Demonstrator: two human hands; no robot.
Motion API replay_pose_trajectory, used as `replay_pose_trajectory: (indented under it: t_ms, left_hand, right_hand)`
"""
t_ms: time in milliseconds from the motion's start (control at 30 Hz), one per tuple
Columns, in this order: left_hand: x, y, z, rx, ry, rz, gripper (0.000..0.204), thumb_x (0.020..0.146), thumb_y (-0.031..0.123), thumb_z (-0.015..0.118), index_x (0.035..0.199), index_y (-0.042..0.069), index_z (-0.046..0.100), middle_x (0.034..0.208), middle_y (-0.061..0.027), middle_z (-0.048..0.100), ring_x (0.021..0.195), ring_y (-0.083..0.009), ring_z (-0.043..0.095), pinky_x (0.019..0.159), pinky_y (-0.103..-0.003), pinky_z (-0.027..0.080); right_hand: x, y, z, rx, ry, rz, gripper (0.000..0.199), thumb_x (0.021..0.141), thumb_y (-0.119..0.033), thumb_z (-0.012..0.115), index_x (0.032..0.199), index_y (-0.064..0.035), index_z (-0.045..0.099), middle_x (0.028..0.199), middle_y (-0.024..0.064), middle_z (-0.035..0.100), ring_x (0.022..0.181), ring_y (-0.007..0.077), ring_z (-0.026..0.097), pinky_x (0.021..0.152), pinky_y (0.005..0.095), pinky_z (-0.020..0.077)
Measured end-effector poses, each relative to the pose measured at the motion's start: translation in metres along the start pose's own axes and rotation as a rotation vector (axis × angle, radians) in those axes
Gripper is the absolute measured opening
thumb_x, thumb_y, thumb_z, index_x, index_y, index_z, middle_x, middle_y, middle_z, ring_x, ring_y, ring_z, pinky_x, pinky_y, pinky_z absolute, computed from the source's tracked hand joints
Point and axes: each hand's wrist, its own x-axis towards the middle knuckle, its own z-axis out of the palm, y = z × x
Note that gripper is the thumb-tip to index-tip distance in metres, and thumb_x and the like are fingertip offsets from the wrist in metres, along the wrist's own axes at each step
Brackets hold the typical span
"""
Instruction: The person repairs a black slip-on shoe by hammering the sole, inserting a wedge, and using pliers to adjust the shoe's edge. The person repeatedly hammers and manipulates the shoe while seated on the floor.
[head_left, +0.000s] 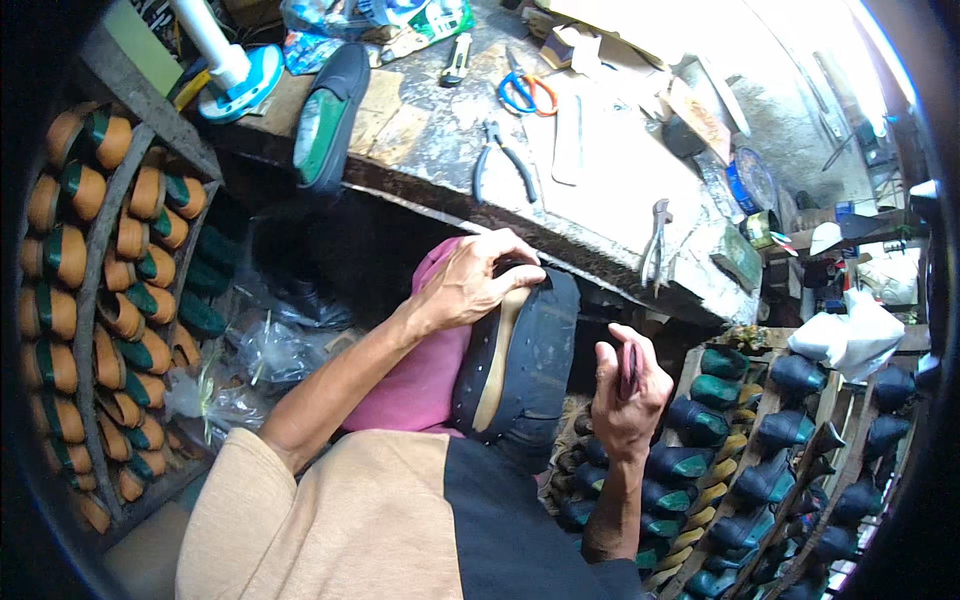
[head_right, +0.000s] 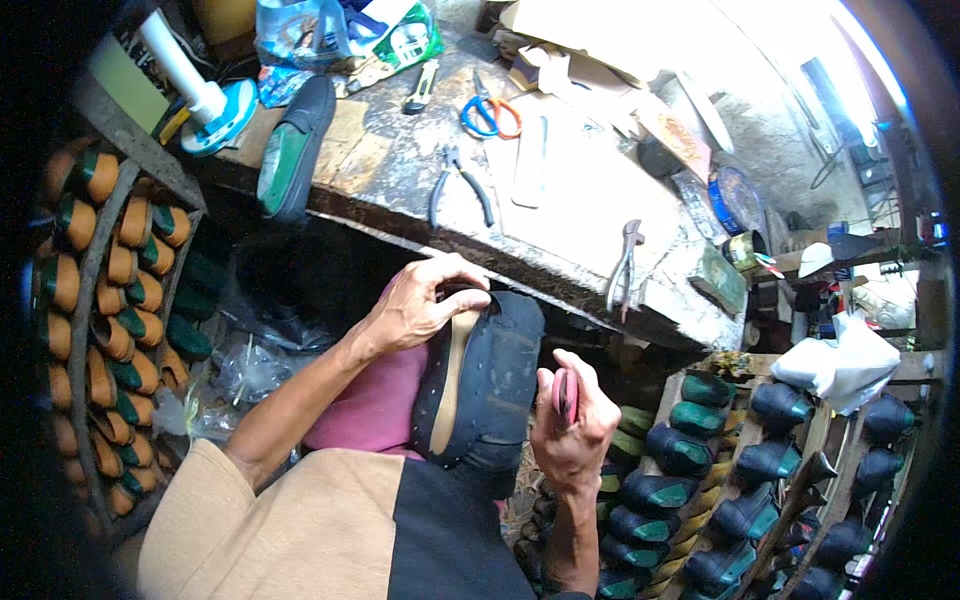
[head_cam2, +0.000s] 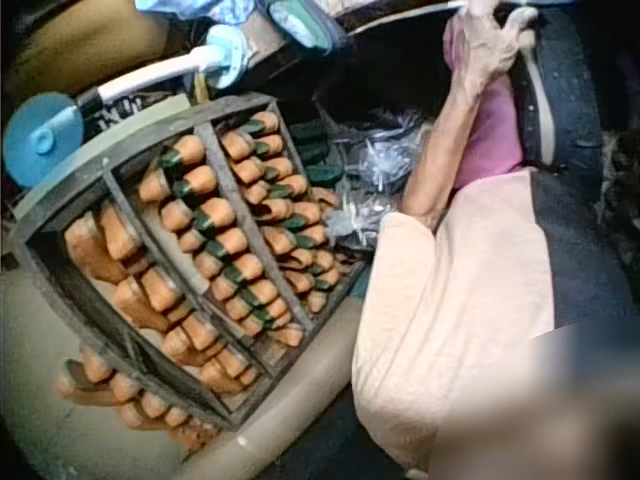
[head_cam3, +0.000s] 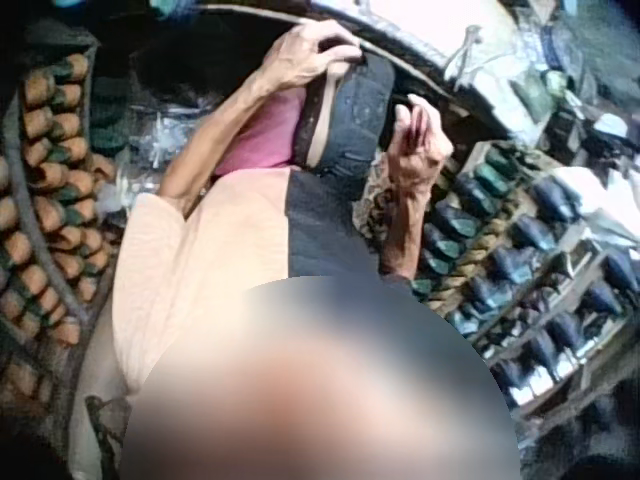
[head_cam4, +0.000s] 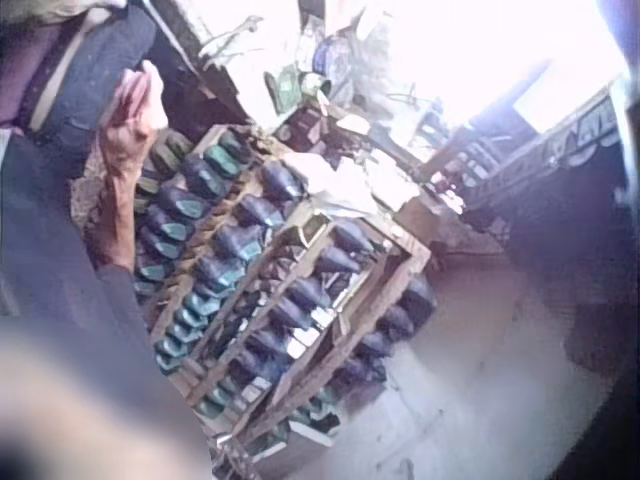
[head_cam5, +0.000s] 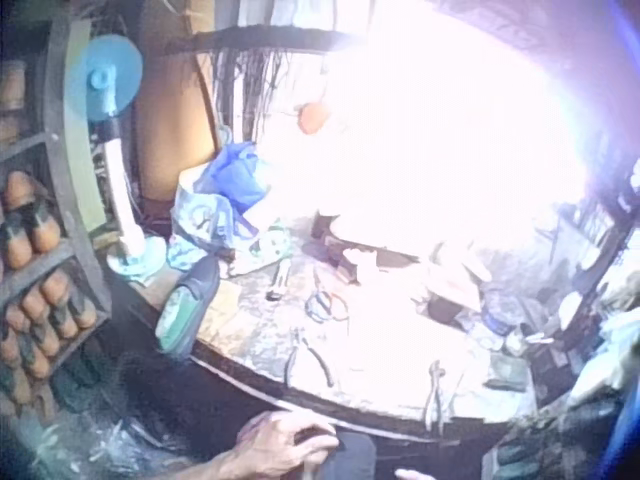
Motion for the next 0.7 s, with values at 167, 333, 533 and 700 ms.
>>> replay_pose_trajectory:
  t_ms: [167,333,533,700]
  left_hand:
    - [-0.017,-0.01,-0.002,-0.453,-0.032,-0.135,0.025,0.105,0.009,0.083,0.129,0.001,0.08,0.127,-0.0106,0.08,0.12,-0.0184,0.076,0.108,-0.032,0.06]
    - [-0.018,-0.009,-0.007,-0.562,-0.032,-0.023,0.022,0.102,0.003,0.084,0.123,-0.001,0.084,0.125,-0.0129,0.08,0.124,-0.0207,0.076,0.107,-0.035,0.061]
    - [-0.013,0.004,-0.016,-0.313,-0.046,-0.015,0.013,0.104,0.002,0.08,0.113,-0.001,0.088,0.11,-0.0069,0.08,0.103,-0.0153,0.074,0.095,-0.031,0.06]
    - [-0.003,0.001,-0.024,-0.446,-0.15,-0.141,0.01,0.104,0.005,0.082,0.111,0.0,0.087,0.103,-0.0031,0.076,0.1,-0.0114,0.07,0.092,-0.03,0.058]
  right_hand:
    - [0.021,0.024,0.008,0.144,-0.15,0.183,0.028,0.099,-0.006,0.086,0.124,0.0028,0.076,0.094,0.0119,0.067,0.08,0.0208,0.065,0.078,0.0333,0.055]
    - [0.046,0.017,0.032,0.252,-0.166,-0.147,0.027,0.095,-0.004,0.088,0.119,0.0017,0.076,0.101,0.0122,0.071,0.084,0.0232,0.068,0.08,0.0345,0.056]
    - [0.07,0.01,0.047,0.252,-0.256,-0.189,0.01,0.097,0.0,0.08,0.102,0.0021,0.071,0.089,0.0151,0.067,0.078,0.0301,0.068,0.075,0.0389,0.0548]
    - [0.073,0.017,0.053,0.226,-0.297,-0.068,0.013,0.094,0.003,0.078,0.1,0.0008,0.066,0.085,0.0181,0.061,0.074,0.0409,0.065,0.07,0.0432,0.0528]
